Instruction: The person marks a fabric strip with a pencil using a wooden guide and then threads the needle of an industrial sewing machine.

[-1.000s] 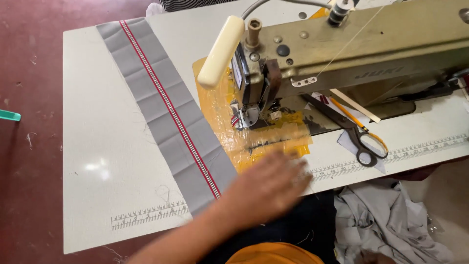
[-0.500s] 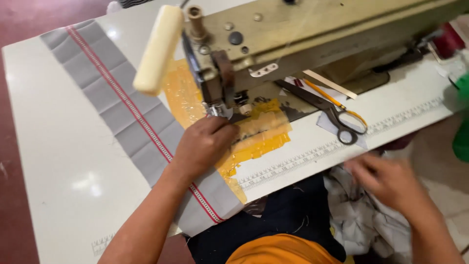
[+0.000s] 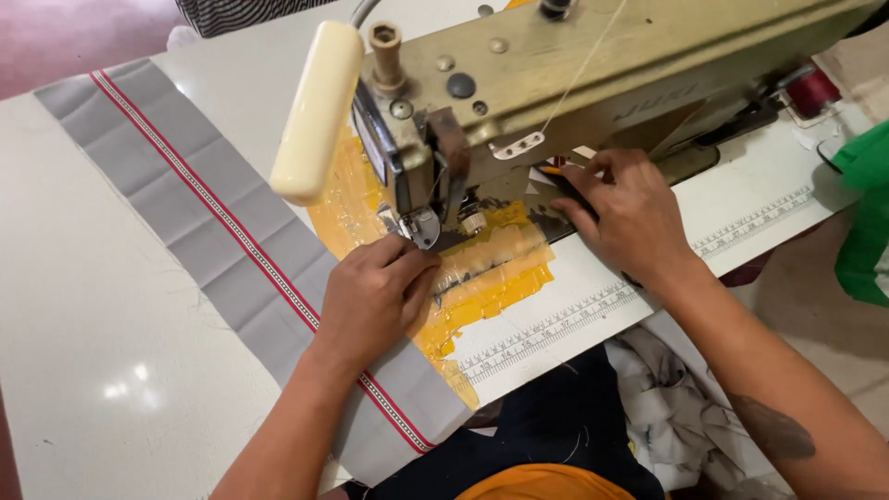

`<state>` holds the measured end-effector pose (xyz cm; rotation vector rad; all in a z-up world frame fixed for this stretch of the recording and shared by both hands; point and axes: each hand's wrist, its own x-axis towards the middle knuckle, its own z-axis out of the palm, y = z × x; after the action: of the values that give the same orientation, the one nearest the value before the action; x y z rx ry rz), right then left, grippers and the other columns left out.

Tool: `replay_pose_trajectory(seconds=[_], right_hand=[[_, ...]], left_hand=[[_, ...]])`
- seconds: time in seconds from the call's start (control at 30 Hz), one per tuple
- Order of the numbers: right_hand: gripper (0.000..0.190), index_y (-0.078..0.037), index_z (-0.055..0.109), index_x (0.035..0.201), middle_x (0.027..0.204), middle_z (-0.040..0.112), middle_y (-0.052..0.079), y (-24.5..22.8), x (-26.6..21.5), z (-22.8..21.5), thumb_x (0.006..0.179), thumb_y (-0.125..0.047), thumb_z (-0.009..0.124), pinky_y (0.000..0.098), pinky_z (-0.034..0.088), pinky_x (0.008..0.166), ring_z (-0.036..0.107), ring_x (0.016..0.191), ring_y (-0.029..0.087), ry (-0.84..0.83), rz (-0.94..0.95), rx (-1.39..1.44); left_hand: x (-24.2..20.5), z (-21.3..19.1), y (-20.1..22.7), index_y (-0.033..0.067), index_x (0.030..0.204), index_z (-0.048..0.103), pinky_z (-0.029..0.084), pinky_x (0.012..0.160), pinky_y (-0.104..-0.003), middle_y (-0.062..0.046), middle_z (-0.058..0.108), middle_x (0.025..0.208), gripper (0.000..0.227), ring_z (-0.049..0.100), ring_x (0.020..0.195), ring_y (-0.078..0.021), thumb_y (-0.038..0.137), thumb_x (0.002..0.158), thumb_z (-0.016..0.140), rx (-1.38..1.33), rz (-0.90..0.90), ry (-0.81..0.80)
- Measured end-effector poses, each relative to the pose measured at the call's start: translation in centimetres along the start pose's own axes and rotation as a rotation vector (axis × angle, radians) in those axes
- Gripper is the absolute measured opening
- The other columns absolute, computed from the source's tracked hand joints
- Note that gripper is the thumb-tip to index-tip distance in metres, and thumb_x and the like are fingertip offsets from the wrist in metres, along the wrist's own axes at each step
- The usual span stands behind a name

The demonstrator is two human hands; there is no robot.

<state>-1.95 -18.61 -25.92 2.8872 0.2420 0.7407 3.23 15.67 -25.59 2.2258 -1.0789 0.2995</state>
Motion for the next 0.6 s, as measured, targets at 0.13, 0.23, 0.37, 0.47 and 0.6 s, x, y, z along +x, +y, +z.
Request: replay_pose_trajectory(seconds=[0.13,0.23,0.37,0.47,0.6], right_hand=[[0.041,-0.022,0.070,0.139,0.101,0.069,0.009,-0.5,0.4,-0.2,0.104,-0.044,0.062,0.0384,0.055,0.084,0.069,0.101,0.029,-0.122,0.033,-0.081],[0.039,-0.013,0.067,0.140,0.103,0.071,0.015,-1.2,0.9,-1.0,0.107,-0.032,0.056,0.0384,0.058,0.084,0.072,0.101,0.032,-0.188,0.049,-0.062],[0.034,-0.006,0.069,0.133,0.102,0.070,0.017,-0.1,-0.1,0.1,0.104,-0.020,0.058,0.0386,0.060,0.080,0.071,0.095,0.034,-0.114,0.018,-0.073],[0.032,0.005,0.063,0.130,0.104,0.066,0.025,-0.9,0.0,-2.0,0.100,-0.006,0.057,0.0461,0.057,0.077,0.066,0.092,0.040,-0.134,-0.020,0.083],[0.026,0.006,0.055,0.127,0.103,0.064,0.025,-3.7,1.6,-5.8,0.105,-0.007,0.049,0.0556,0.049,0.075,0.062,0.087,0.046,-0.341,0.015,0.381]], left_hand=[[0.0,-0.2,0.0,0.0129,0.098,0.078,0.057,0.071,-0.035,-0.006,0.067,0.081,0.016,0.072,0.076,-0.0245,0.024,0.098,0.066,0.001,-0.009,-0.003],[0.0,-0.8,0.0,0.0130,0.099,0.078,0.058,0.072,-0.033,-0.006,0.068,0.081,0.017,0.073,0.078,-0.0233,0.023,0.099,0.065,-0.005,-0.019,-0.027],[0.0,-0.8,-0.3,0.0122,0.099,0.079,0.058,0.073,-0.033,-0.007,0.068,0.081,0.018,0.072,0.076,-0.0234,0.023,0.099,0.064,-0.008,-0.036,-0.025],[-0.2,-0.8,-0.5,0.0097,0.097,0.075,0.052,0.065,-0.038,-0.007,0.062,0.081,0.013,0.065,0.070,-0.0267,0.017,0.099,0.065,-0.015,0.014,0.033],[-0.1,-0.9,-0.9,0.0075,0.094,0.072,0.045,0.057,-0.044,-0.008,0.056,0.081,0.010,0.057,0.067,-0.0309,0.013,0.099,0.065,-0.033,0.048,0.097]])
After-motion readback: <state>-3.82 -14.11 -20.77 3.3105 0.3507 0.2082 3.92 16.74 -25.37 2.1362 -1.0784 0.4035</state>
